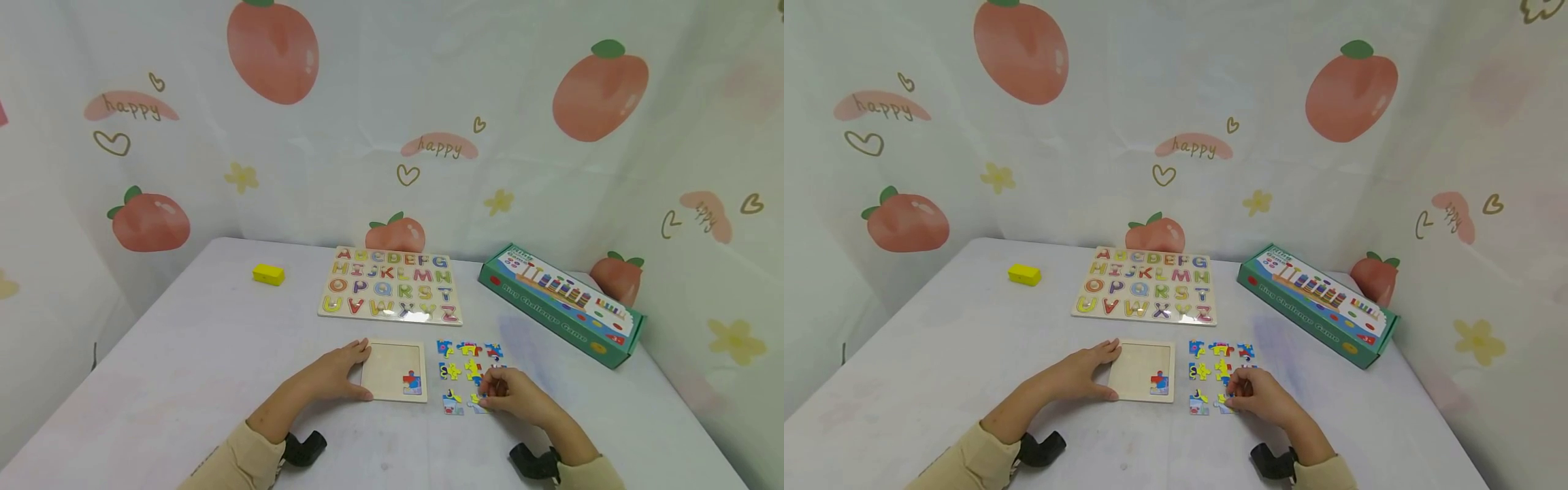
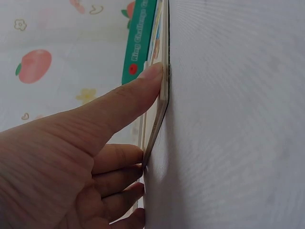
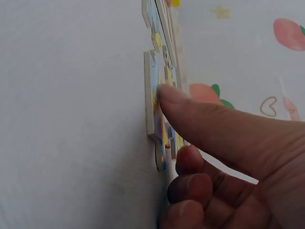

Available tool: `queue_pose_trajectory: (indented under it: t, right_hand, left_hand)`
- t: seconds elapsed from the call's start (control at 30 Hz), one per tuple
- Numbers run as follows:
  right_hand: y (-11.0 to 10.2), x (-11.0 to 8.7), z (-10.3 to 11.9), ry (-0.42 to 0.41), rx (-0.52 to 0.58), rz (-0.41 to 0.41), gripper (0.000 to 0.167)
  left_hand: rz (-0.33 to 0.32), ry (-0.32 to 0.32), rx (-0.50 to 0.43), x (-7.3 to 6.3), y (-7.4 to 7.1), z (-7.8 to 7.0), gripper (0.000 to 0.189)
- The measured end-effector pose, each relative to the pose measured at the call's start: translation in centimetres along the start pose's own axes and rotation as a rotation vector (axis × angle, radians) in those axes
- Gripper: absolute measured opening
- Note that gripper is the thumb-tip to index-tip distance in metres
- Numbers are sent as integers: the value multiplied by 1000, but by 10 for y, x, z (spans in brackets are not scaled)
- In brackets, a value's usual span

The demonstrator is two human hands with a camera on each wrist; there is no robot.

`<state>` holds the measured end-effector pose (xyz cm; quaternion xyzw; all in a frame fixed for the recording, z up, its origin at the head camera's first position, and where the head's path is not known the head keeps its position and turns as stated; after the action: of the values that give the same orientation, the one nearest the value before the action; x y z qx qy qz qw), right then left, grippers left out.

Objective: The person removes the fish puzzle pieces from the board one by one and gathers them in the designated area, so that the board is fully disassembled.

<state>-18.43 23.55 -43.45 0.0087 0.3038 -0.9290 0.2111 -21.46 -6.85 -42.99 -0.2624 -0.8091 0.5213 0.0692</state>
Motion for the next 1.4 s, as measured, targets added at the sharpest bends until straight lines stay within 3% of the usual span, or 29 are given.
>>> queue_pose_trajectory:
  t: [0.3,0.63,0.83,1.17,1.4]
  right_hand:
    - [1,9,12,-25,-93,-76,20]
    - [15,39,42,-101,-97,-108,24]
    - [28,58,59,-123,-83,-43,25]
    - [50,80,71,6,-90,23,28]
    - [55,85,74,-1,-114,60,20]
  left_hand:
    - [8,-9,-4,-1,2,2,85]
    - [10,4,-6,-2,2,2,85]
    - [12,13,-4,-1,1,0,85]
    - [22,-2,-15,2,1,0,85]
    - [14,-10,-13,2,1,2,86]
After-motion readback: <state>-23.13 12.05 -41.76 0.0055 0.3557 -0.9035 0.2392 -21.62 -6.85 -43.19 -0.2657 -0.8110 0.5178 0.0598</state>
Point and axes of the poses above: each hand's wrist, its own x-axis towards the middle knuckle, its own y-axis out of the palm, z = x × y, the point moved 5 cm from there along x, towards the middle knuckle, and after that the axes turned 6 degrees about x, right-handed, at the moved point
